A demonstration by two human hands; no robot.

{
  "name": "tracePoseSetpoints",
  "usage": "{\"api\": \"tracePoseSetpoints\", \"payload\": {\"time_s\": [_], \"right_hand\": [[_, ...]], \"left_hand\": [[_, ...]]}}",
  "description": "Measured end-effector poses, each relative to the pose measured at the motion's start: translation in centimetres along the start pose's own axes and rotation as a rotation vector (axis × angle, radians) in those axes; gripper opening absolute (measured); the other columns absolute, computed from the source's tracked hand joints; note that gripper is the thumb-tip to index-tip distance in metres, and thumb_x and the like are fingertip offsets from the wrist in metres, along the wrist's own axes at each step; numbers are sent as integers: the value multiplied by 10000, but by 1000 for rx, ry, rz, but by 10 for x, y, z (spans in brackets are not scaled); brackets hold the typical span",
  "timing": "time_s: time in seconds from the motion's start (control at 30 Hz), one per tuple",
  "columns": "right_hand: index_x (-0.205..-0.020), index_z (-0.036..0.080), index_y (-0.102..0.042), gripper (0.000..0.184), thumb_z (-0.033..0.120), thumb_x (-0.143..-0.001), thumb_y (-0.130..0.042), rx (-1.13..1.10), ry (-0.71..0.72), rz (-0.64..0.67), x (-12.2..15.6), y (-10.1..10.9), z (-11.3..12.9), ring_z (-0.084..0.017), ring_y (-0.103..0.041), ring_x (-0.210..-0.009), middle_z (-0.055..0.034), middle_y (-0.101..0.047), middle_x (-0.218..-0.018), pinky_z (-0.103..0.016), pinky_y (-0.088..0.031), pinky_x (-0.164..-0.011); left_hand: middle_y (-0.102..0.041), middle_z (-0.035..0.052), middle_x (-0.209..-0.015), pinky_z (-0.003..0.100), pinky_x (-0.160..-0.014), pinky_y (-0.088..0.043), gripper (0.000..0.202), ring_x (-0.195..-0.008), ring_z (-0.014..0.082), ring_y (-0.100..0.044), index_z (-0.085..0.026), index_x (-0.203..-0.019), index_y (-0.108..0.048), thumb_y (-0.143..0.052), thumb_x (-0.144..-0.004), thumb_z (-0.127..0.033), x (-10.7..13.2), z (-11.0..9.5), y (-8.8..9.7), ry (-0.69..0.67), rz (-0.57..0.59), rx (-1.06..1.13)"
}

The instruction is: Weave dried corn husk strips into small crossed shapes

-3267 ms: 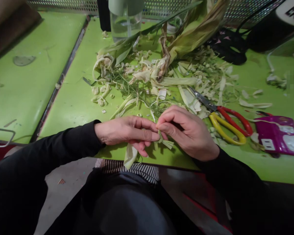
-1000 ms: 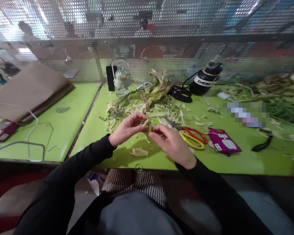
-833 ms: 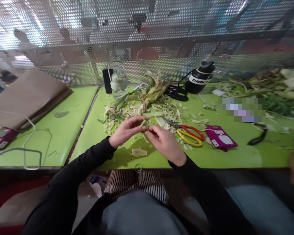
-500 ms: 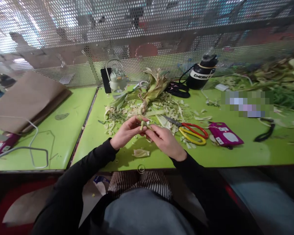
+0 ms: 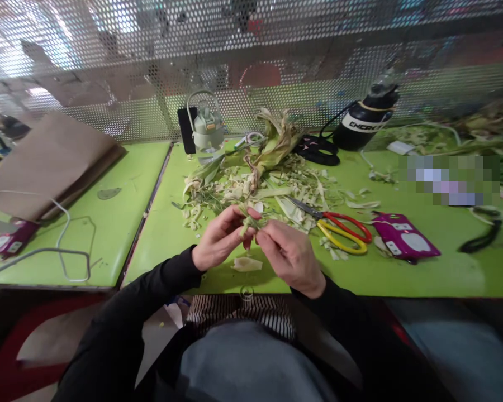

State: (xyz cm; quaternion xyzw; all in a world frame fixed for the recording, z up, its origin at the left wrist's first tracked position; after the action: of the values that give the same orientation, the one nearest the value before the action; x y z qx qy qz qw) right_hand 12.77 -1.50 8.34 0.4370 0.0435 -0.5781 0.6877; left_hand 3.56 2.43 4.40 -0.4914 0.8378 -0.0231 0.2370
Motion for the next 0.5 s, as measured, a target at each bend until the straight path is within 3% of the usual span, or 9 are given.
{"api": "tracePoseSetpoints", "payload": {"time_s": [0.07,0.13,0.5], "right_hand": [[-673,211,-549,293,170,-955,-481,224,165,-64,5,2,16,-131,-418,-587,13,-477,-598,-296,-337,-587],[-660,217,-541,288,155,-938,-500,366,240,-109,10,1,22,-142,-416,-590,4,-492,-590,-304,-333,-582],[-653,220,-521,284,146,-926,-549,553,322,-107,22,-9,28,-142,-413,-580,7,-499,-572,-306,-323,-566]], "left_hand": [[-608,25,-941,165,-522,-514,311,-557,31,-562,-159,-972,-580,-732,-864,-407,2,1,0,10,-18,10],[-611,23,-938,165,-525,-522,293,-556,31,-570,-157,-990,-590,-728,-871,-386,3,2,-1,25,-7,26],[-644,41,-1047,160,-559,-522,303,-586,24,-554,-166,-992,-568,-748,-851,-364,6,15,0,133,3,31]]}}
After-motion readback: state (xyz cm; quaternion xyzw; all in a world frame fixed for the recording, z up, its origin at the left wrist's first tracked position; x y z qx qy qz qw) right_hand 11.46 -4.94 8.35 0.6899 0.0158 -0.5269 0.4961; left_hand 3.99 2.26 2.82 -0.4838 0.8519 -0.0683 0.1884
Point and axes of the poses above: each hand's wrist, its own x-axis away from the middle knuckle, its own y-axis out of the back of the hand, z = x × y, the point moved 10 cm from there along -x, towards the middle knuckle
